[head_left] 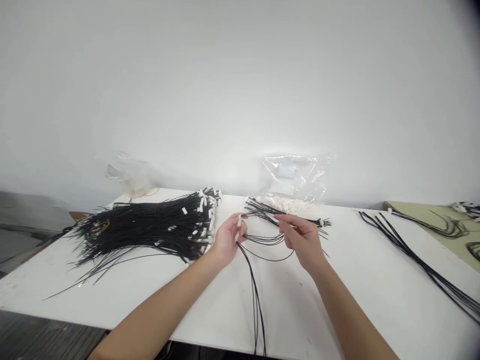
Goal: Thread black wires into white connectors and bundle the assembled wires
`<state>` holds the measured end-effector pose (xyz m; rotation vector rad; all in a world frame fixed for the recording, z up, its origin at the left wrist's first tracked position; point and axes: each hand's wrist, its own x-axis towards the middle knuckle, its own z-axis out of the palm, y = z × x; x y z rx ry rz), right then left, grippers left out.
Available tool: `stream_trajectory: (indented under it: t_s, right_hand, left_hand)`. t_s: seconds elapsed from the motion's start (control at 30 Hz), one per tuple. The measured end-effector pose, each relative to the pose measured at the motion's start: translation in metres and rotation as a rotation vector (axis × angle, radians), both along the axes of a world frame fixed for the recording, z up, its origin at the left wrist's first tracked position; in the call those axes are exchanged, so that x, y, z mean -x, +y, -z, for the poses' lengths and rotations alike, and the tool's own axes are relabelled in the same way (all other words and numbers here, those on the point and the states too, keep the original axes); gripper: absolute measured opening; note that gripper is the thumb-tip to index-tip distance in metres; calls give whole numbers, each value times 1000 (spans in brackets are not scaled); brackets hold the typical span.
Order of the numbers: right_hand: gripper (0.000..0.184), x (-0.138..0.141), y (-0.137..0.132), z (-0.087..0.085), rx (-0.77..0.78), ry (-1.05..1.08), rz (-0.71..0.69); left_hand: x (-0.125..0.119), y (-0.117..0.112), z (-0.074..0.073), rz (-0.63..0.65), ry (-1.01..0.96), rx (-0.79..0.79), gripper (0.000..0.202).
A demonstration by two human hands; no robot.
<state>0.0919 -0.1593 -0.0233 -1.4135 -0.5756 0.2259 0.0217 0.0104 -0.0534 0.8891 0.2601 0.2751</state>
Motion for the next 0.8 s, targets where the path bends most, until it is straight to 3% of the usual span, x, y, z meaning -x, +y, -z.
stream_trajectory:
  t_s: [0.13, 0.2, 0.8]
  right_hand:
    - [12, 8, 8, 7, 175, -489, 96]
    - [12, 9, 10, 10, 197, -606, 123]
    - [10, 8, 13, 16, 228, -693, 133]
  left_hand:
    - [0, -2, -2, 10, -23, -10, 18]
    - [0, -3, -3, 8, -28, -19, 17]
    - [2, -5, 0, 32, -21, -123, 18]
